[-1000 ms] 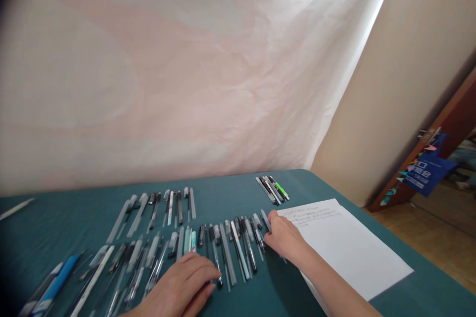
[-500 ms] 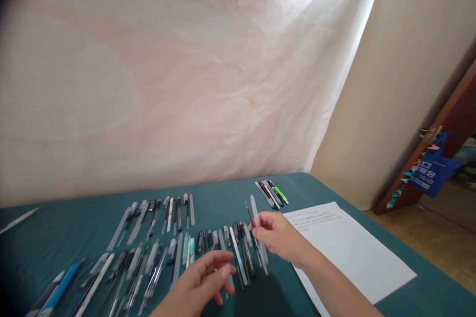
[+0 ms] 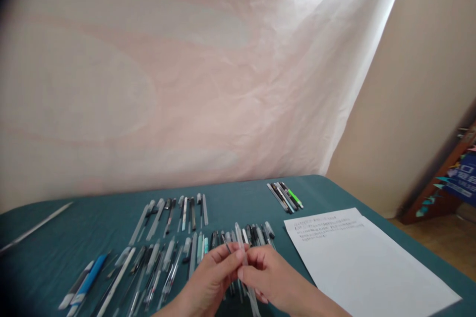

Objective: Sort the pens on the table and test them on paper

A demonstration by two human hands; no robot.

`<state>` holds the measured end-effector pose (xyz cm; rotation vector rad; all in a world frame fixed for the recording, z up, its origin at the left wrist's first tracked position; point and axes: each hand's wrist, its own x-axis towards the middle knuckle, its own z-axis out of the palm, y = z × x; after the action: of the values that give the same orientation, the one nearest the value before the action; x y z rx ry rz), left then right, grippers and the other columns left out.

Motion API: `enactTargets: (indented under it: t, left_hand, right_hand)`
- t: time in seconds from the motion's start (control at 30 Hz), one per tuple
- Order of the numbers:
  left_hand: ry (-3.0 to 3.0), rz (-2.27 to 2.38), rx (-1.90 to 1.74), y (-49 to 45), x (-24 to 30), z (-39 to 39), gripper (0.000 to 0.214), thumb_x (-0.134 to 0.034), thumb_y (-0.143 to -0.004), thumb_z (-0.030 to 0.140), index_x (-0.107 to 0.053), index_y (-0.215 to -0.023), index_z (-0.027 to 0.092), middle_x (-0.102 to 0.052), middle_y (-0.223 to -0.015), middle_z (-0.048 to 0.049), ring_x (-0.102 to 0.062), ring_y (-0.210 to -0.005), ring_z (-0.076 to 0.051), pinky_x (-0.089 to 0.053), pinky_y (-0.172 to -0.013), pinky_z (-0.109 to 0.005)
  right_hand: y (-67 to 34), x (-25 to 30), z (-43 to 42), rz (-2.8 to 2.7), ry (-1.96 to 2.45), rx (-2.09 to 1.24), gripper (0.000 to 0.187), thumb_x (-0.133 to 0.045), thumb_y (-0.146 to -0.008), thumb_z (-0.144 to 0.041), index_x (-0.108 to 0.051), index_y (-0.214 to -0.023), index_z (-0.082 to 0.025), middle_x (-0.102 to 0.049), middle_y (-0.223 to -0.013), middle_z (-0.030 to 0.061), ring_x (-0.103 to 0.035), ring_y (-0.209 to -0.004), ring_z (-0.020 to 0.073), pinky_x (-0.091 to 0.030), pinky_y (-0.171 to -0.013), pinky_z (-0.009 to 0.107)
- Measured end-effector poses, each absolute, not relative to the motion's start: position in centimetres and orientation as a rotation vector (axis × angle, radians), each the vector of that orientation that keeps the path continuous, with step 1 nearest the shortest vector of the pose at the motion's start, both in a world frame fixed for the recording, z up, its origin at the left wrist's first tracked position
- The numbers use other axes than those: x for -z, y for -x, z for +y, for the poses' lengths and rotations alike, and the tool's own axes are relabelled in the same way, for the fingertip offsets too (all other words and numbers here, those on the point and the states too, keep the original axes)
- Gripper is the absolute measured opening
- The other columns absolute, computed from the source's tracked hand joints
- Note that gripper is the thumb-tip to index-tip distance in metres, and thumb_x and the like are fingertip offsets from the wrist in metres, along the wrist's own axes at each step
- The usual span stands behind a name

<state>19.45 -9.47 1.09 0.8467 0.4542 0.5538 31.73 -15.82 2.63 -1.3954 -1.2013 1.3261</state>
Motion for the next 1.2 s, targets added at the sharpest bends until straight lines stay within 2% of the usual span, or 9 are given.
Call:
enactTargets:
  t: [0.13,0.27,0.37,0.47,0.57,0.77,0.9,1.07,1.2]
  left_hand:
    - [-0.869,0.491,-0.598,-18.9,-2.1,-8.7,0.023,-0.065,-0.071,0.033,-0.061,-0.078,0.011,-0.056,-0.064,-0.0004,-0.052,-0.058,-0.009,-0.039,-0.059,-0.021]
    - [-0.751,0.524,-0.840,-18.4,-2.8,-6.1,0.017,-0.064,-0.073,0.029,-0.059,-0.082,0.015,-0.059,-0.083,-0.0006,-0.054,-0.070,-0.008,-0.041,-0.064,-0.017]
    - [-0.632,0.573,-0.987,-18.2,-2.6,-4.2,0.010,-0.060,-0.077,0.023,-0.057,-0.082,0.016,-0.057,-0.076,0.0011,-0.053,-0.062,-0.006,-0.042,-0.057,-0.015]
    - [-0.577,0.624,-1.048,-18.3,-2.0,-3.6,0.003,-0.054,-0.081,0.017,-0.055,-0.081,0.014,-0.058,-0.074,-0.0010,-0.054,-0.058,-0.006,-0.045,-0.056,-0.015]
    - [-0.556,0.646,-1.057,-18.4,-1.3,-3.8,0.004,-0.052,-0.082,0.015,-0.054,-0.081,0.013,-0.059,-0.076,-0.0034,-0.055,-0.061,-0.006,-0.047,-0.059,-0.016]
    - [-0.536,0.643,-1.053,-18.6,-0.4,-3.8,0.008,-0.049,-0.083,0.014,-0.055,-0.079,0.012,-0.059,-0.076,-0.0047,-0.056,-0.061,-0.007,-0.050,-0.062,-0.017]
    - [-0.551,0.637,-1.043,-18.8,0.0,-3.7,0.009,-0.048,-0.084,0.014,-0.055,-0.079,0.012,-0.059,-0.077,-0.0054,-0.056,-0.063,-0.008,-0.050,-0.062,-0.018]
    - [-0.593,0.609,-1.020,-19.0,0.1,-4.2,0.008,-0.051,-0.082,0.016,-0.056,-0.078,0.012,-0.059,-0.077,-0.0050,-0.056,-0.065,-0.008,-0.050,-0.063,-0.018]
    - [-0.646,0.570,-0.959,-18.8,0.0,-4.8,0.007,-0.056,-0.079,0.018,-0.055,-0.075,0.012,-0.059,-0.076,-0.0042,-0.056,-0.067,-0.008,-0.050,-0.068,-0.019]
  right_hand:
    - [-31.6,-2.5,-16.0,-1.188,1.455,-1.359,0.017,-0.054,-0.074,-0.031,-0.054,-0.068,-0.015,-0.040,-0.052,-0.0069,-0.028,-0.037,0.0024,-0.021,-0.036,0.016]
    - [-31.9,-2.9,-16.2,-1.284,1.533,-1.373,0.012,-0.054,-0.072,-0.025,-0.059,-0.071,-0.014,-0.046,-0.053,-0.0050,-0.030,-0.041,0.0033,-0.020,-0.039,0.016]
    - [-32.2,-3.4,-16.3,-1.382,1.513,-1.323,0.010,-0.055,-0.071,-0.021,-0.060,-0.069,-0.012,-0.047,-0.054,-0.0038,-0.033,-0.047,0.0046,-0.023,-0.044,0.016]
    - [-32.6,-3.8,-16.2,-1.405,1.529,-1.251,0.011,-0.052,-0.074,-0.020,-0.060,-0.071,-0.013,-0.043,-0.053,-0.0047,-0.030,-0.049,0.0052,-0.021,-0.045,0.017]
    - [-33.1,-4.2,-16.2,-1.403,1.603,-1.181,0.014,-0.049,-0.076,-0.021,-0.061,-0.075,-0.013,-0.037,-0.051,-0.0057,-0.027,-0.046,0.0057,-0.018,-0.043,0.018]
    - [-33.5,-4.9,-16.3,-1.423,1.660,-1.108,0.015,-0.050,-0.075,-0.022,-0.061,-0.073,-0.013,-0.042,-0.054,-0.0044,-0.028,-0.048,0.0062,-0.019,-0.044,0.019]
    - [-33.5,-5.0,-16.3,-1.393,1.701,-1.101,0.016,-0.048,-0.075,-0.020,-0.062,-0.074,-0.012,-0.038,-0.049,-0.0059,-0.025,-0.045,0.0053,-0.017,-0.042,0.018]
    - [-33.8,-4.6,-16.2,-1.372,1.736,-1.052,0.016,-0.049,-0.075,-0.021,-0.063,-0.073,-0.013,-0.036,-0.047,-0.0067,-0.022,-0.042,0.0046,-0.015,-0.040,0.018]
    - [-34.1,-4.6,-16.0,-1.328,1.717,-1.056,0.020,-0.053,-0.076,-0.029,-0.064,-0.074,-0.013,-0.038,-0.049,-0.0058,-0.023,-0.043,0.0042,-0.015,-0.040,0.018]
